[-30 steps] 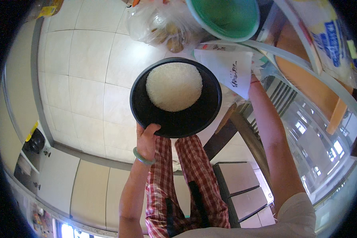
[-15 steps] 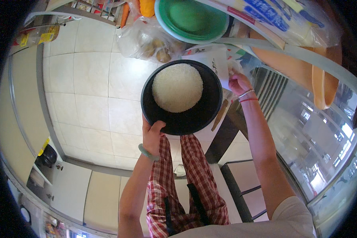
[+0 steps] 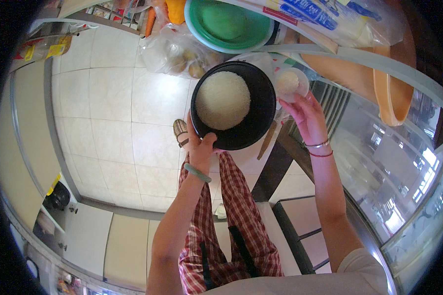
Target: The person retrieves a knife from a drawer, washes it, and dries it with a cloth. They then measure rice from a bag into a black pot using a plastic cup and wash the rice in the sink multiple times, draining the water after each rinse.
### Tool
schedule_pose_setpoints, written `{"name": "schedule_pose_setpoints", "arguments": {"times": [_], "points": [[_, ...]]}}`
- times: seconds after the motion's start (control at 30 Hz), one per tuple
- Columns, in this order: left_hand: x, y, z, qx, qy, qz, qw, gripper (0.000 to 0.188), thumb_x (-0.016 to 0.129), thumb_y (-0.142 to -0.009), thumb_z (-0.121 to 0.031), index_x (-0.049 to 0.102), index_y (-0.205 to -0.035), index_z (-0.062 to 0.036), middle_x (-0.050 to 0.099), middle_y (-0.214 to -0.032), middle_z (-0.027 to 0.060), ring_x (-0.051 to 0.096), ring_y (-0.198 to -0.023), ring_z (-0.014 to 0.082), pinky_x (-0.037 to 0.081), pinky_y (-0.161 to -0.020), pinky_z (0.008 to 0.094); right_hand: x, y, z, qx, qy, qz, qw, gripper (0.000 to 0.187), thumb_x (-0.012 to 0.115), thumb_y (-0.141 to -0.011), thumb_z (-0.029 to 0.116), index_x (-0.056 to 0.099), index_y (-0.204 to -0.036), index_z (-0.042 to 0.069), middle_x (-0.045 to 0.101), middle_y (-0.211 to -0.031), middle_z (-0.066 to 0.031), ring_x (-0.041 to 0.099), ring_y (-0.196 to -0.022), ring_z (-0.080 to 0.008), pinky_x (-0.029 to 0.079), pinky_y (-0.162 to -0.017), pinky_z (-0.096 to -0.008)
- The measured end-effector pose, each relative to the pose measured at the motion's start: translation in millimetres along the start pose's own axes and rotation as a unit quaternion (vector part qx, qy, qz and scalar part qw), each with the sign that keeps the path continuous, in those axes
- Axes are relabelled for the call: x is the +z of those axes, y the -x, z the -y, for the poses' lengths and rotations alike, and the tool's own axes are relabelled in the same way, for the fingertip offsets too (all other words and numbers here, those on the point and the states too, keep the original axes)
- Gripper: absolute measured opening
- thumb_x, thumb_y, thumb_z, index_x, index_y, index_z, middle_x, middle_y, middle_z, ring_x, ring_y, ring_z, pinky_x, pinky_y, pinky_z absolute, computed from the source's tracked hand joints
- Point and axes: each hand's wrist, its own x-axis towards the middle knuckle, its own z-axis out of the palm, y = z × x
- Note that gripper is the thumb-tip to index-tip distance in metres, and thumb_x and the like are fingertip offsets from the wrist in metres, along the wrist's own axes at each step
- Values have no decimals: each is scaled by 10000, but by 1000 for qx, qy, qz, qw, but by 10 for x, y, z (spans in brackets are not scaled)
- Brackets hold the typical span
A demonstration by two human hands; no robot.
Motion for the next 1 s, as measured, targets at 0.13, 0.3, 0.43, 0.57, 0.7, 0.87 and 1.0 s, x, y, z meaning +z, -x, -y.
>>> {"name": "schedule_pose_setpoints", "arguments": {"times": [0.13, 0.3, 0.43, 0.57, 0.7, 0.87, 1.0], "points": [[186, 66, -132, -22, 25, 5, 999, 746, 466, -775, 93, 257, -1439, -175, 493, -1245, 108, 601, -982, 229, 594, -692, 292, 299, 167, -49, -112, 228, -40, 966, 591, 682, -856, 54, 417, -1385, 60, 521, -1323, -104, 561, -1145, -221, 536, -922, -359], [285, 145, -315, -74, 11, 1, 997, 805, 463, -770, 100, 205, -1477, -184, 465, -1296, 109, 579, -1042, 220, 579, -728, 283, 512, 170, -244, -269, 424, -76, 861, 705, 823, -671, 62, 519, -1306, 86, 508, -1226, -120, 563, -1073, -234, 560, -850, -336], [154, 66, -36, -1, -8, -6, 1000, 683, 523, -796, 16, 322, -1404, -220, 549, -1188, 112, 657, -853, 208, 614, -521, 276, 563, 154, -333, -324, 529, -68, 781, 714, 837, -654, 108, 527, -1297, 104, 504, -1225, -140, 555, -1068, -287, 551, -835, -342], [114, 57, 1, -9, -25, -15, 1000, 673, 517, -810, 15, 313, -1408, -216, 554, -1194, 116, 667, -872, 219, 622, -546, 279, 565, 165, -401, -323, 553, -60, 766, 725, 852, -638, 159, 534, -1288, 112, 512, -1214, -150, 553, -1066, -312, 530, -835, -362], [126, 73, -39, -27, -20, -2, 999, 666, 506, -815, 24, 308, -1407, -206, 556, -1194, 118, 676, -878, 228, 629, -563, 286, 552, 195, -419, -336, 557, -58, 757, 723, 858, -625, 171, 544, -1275, 117, 524, -1186, -148, 557, -1055, -323, 506, -855, -386], [117, 51, 38, -12, -3, 17, 1000, 657, 487, -813, 40, 310, -1402, -189, 564, -1181, 110, 679, -866, 221, 629, -558, 284, 559, 240, -391, -352, 563, -70, 745, 705, 858, -617, 158, 563, -1256, 119, 534, -1172, -144, 562, -1050, -324, 499, -866, -391], [148, 54, 12, -10, -4, 18, 1000, 649, 480, -812, 47, 316, -1396, -182, 565, -1172, 105, 679, -867, 219, 626, -547, 272, 523, 247, -370, -374, 573, -53, 727, 711, 859, -608, 144, 563, -1254, 106, 542, -1175, -145, 561, -1062, -321, 495, -875, -389]]}}
